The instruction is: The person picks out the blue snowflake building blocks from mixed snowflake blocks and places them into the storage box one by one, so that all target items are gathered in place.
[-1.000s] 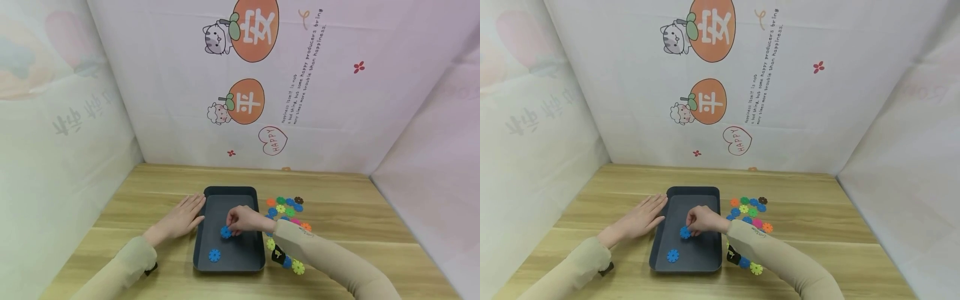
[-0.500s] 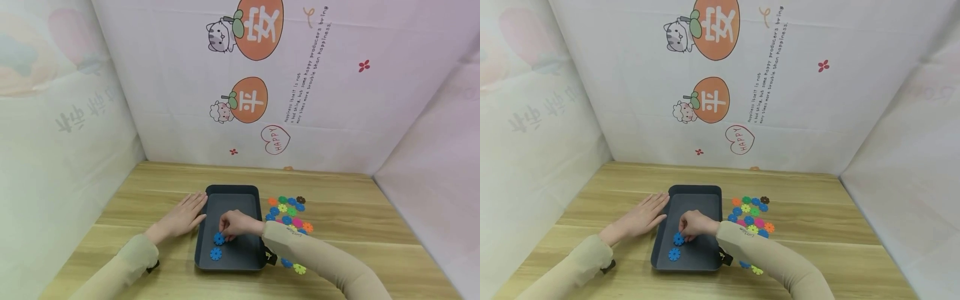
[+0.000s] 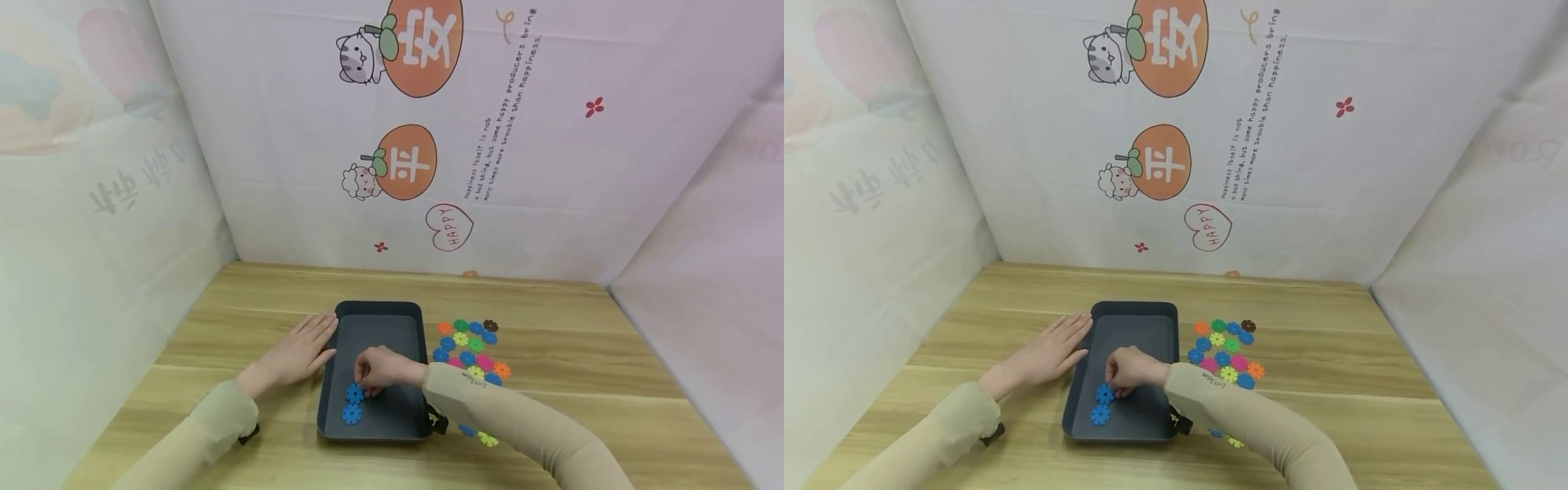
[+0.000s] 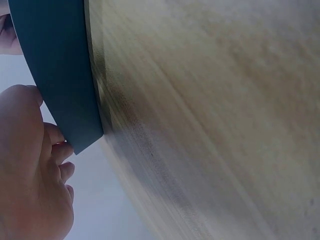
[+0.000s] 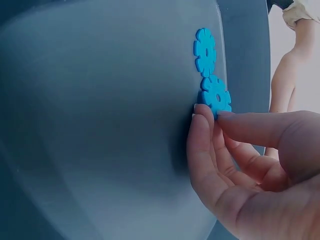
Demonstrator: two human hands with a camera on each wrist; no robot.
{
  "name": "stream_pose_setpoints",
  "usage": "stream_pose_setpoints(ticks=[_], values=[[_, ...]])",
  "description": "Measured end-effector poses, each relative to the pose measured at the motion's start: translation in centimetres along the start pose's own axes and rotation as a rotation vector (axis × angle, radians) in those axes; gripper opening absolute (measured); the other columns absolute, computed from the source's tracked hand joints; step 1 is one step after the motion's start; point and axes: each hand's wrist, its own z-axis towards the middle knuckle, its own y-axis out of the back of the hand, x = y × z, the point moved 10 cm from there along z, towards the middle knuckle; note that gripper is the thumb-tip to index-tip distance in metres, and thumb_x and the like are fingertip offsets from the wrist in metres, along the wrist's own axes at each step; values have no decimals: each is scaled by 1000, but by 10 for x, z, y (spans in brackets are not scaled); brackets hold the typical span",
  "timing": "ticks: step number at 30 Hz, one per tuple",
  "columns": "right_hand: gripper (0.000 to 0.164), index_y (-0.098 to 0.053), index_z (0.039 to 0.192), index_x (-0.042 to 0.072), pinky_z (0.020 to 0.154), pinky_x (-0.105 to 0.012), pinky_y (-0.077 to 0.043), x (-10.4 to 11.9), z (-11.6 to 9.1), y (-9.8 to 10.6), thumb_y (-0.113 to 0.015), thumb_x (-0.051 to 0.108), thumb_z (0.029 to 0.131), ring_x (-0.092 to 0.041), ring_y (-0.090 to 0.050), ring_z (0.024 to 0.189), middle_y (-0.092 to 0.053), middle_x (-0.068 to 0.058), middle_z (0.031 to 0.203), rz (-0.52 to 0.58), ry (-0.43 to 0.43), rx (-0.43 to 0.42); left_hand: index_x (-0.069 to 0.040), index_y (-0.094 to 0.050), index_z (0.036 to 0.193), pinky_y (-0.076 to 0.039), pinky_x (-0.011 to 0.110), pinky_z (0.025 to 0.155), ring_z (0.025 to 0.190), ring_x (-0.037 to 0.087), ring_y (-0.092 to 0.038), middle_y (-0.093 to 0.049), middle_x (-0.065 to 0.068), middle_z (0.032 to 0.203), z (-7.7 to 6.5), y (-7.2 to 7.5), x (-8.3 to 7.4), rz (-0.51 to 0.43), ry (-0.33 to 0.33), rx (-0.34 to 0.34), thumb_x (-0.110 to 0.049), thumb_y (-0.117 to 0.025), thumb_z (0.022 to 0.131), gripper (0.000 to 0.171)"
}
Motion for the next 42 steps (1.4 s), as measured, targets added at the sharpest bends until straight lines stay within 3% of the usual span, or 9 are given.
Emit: stream_pose_setpoints(ticks=[14,19,24,31,34,38,42], values=[[7,-73,91,3,66,-31,-63,-3,-1,5,-67,0,90,-24,-74,74,-74,-10,81,9,-15,-20,1,-34,153,-26,56,122,151,37,-28,-32,18,161,1,0,-2,5,-3,-3,-36,-46,105,62],[6,-72,94,2,68,-33,-63,-3,-10,18,-67,2,91,-23,-73,76,-74,-11,84,20,17,-36,1,-32,153,-24,55,123,152,36,-27,-31,18,162,2,-2,-1,-4,2,2,-37,-45,105,63],[5,-71,95,2,73,-39,-63,-9,-25,42,-67,3,92,-25,-73,78,-74,-13,89,45,49,-77,1,-31,154,-23,56,123,152,36,-25,-29,18,162,1,-4,-1,-7,8,4,-37,-45,105,63],[10,-67,101,1,79,-42,-62,-44,-55,91,-62,8,97,-23,-71,82,-70,-13,94,107,-5,-166,1,-31,154,-24,56,123,152,36,-25,-30,17,162,0,-3,-1,-10,2,-12,-38,-44,105,64],[11,-65,103,1,82,-45,-61,-65,-69,111,-60,9,98,-30,-71,86,-69,-13,95,136,-51,-212,1,-31,154,-24,56,123,152,35,-26,-30,17,162,0,-3,-1,-6,-2,-23,-38,-44,106,63],[17,-63,107,-6,82,-47,-61,-92,-84,134,-58,8,98,-39,-68,91,-67,-22,99,163,-71,-262,1,-32,154,-25,56,123,152,35,-26,-31,18,162,-1,-2,-1,-3,-5,-28,-38,-44,105,63],[18,-61,107,-8,75,-40,-60,-121,-98,153,-58,8,98,-28,-67,82,-67,-22,97,150,-96,-322,1,-31,154,-24,55,123,152,36,-26,-30,18,162,-2,-2,-3,-4,-4,-20,-37,-45,105,63]])
